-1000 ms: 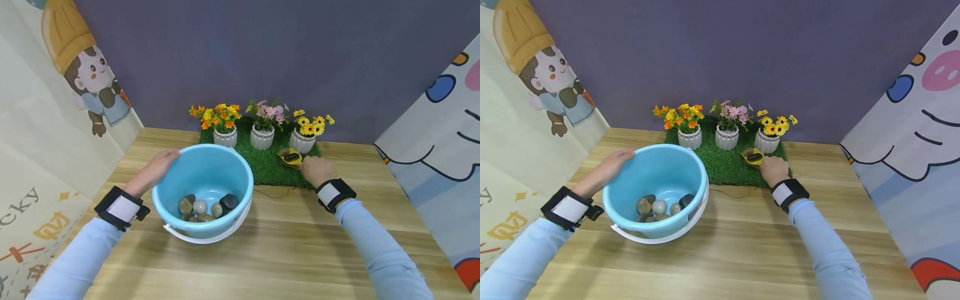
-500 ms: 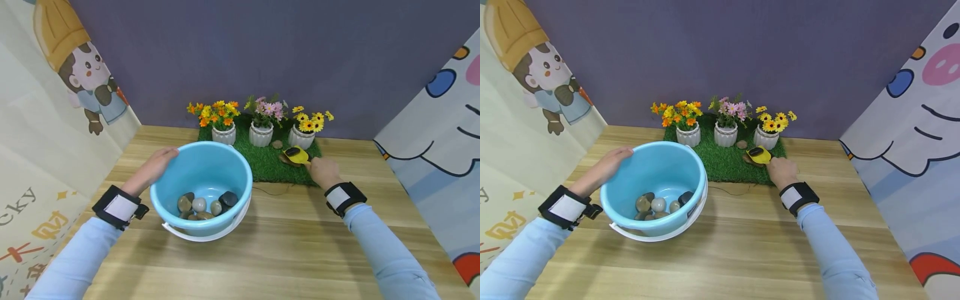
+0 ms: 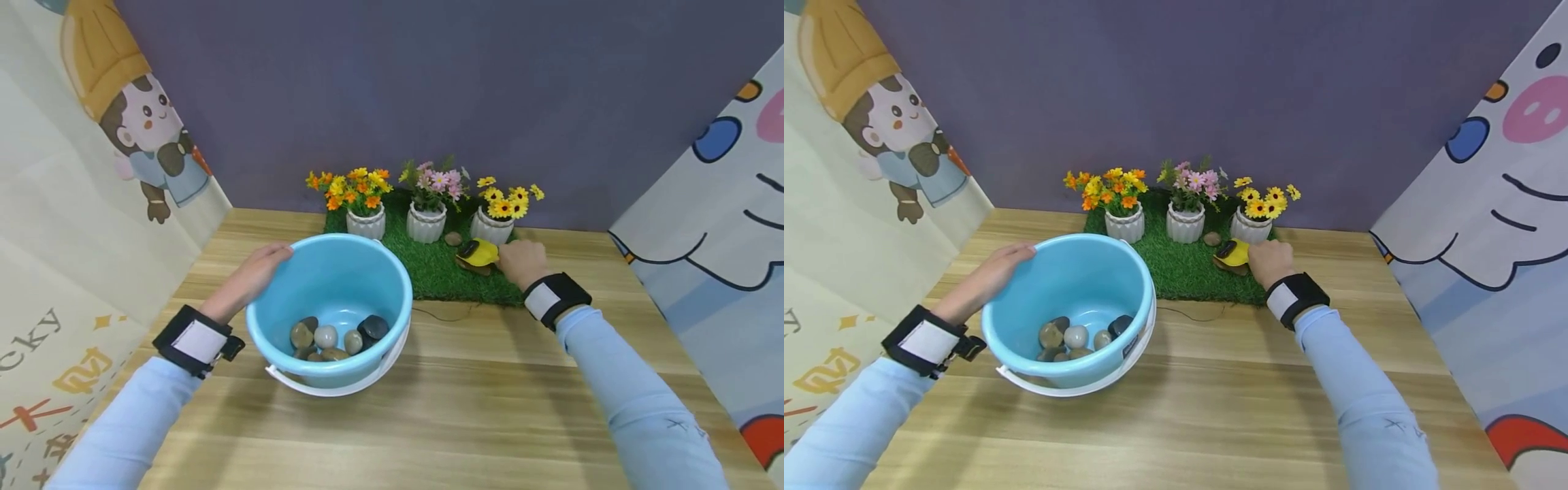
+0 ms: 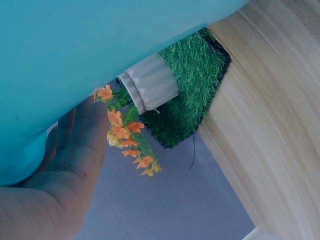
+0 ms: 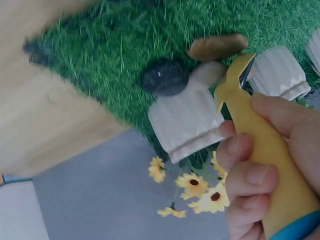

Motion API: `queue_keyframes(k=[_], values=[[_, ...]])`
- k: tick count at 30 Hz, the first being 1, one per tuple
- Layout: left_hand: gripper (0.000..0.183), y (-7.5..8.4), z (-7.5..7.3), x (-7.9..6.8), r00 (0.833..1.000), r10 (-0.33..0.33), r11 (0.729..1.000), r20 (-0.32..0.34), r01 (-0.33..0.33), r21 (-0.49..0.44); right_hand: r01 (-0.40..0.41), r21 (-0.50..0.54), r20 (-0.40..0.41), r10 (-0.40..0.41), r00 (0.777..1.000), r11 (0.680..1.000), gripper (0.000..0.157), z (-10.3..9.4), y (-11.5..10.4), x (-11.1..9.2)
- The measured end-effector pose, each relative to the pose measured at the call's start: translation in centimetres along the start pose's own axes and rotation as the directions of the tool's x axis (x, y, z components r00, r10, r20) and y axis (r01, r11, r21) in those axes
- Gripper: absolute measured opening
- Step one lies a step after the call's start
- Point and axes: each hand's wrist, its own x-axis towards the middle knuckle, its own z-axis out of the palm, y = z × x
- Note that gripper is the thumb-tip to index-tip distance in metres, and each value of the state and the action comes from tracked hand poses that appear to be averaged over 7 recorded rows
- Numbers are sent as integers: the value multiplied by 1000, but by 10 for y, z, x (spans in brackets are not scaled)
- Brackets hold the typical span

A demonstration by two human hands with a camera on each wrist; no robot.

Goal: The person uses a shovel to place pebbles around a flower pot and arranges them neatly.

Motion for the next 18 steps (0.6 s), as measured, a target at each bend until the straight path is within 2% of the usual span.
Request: queue_keyframes(k=[6,10,14,18], values=[[58,-2,-1,-1,1000,-7,1000,1,7,20,52,-90,-25,-55,998,995,40,-13,-3,0],[59,-3,-1,-1,1000,-1,1000,4,1,22,22,-128,-54,-29,998,992,37,-18,-1,-1],[58,-2,-1,1,1000,10,1000,0,-10,26,-35,-59,-76,31,997,998,34,-16,1,1],[58,-1,0,2,1000,6,1000,1,-6,15,-77,36,-99,81,992,996,37,-3,1,7]])
